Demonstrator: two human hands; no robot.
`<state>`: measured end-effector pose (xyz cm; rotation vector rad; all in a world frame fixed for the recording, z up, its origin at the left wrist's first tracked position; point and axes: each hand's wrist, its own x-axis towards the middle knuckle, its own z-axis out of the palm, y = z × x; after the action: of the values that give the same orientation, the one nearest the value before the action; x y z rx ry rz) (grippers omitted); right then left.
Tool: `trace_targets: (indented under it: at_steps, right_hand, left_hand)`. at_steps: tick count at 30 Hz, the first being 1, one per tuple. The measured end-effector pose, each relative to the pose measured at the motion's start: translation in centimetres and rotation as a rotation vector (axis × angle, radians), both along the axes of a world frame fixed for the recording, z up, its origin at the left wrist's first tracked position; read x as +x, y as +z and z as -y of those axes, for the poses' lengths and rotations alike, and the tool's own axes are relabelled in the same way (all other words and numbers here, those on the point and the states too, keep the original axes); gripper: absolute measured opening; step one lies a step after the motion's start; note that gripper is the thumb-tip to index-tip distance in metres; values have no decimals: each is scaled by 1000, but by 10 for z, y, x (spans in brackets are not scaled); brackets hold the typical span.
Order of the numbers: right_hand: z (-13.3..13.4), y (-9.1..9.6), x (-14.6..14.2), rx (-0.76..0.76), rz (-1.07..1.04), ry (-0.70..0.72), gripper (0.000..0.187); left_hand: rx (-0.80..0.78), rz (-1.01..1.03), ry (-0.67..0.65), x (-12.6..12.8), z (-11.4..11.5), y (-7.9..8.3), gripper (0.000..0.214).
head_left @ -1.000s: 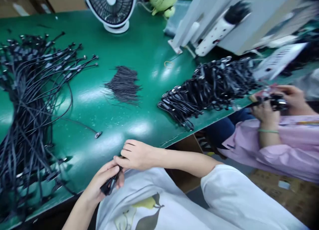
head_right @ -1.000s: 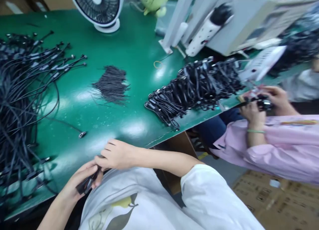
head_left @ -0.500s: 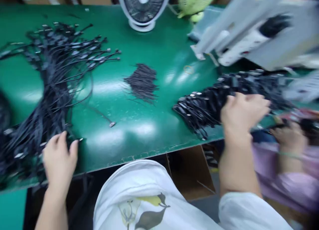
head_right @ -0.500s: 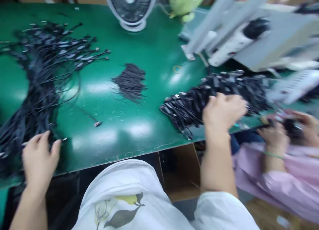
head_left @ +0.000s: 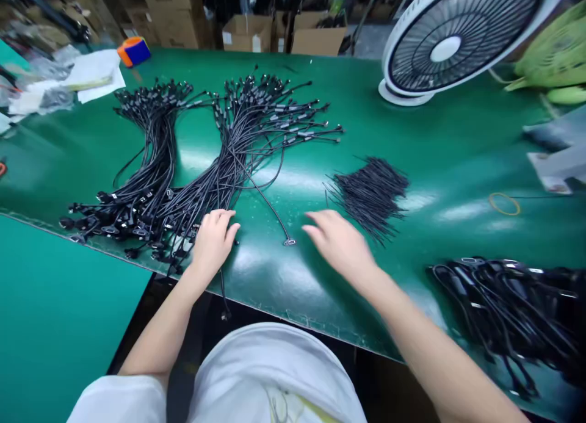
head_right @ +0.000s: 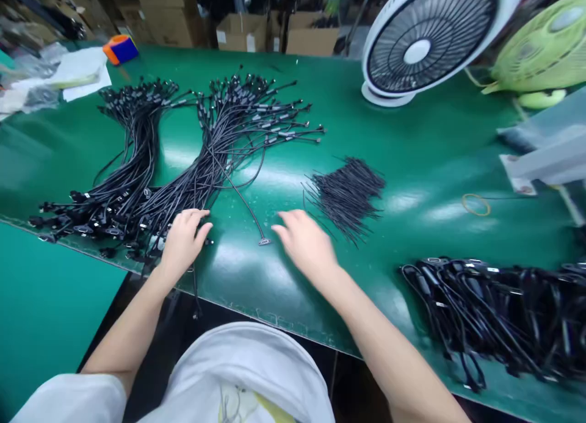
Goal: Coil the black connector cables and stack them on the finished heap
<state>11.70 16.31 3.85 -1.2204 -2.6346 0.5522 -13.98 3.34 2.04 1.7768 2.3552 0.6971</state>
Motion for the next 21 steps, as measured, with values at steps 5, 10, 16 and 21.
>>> trace_targets:
  at_steps: [5,10,16,21]
  right_hand:
    - [-17,-14,-134,-142,59,102,21]
    - [7,24,-125,-228,-137,429,17]
    - [0,32,-136,210,-316,703,36]
    - [-53,20,-222,402,-188,1019,29]
  left_hand:
    - [-51,543,-65,25,-14,3,42]
    - [70,1219,-62,51,3,5,42]
    - [64,1492,-88,48,44,30,26]
    - [-34,1766,-89,18,103,63,30]
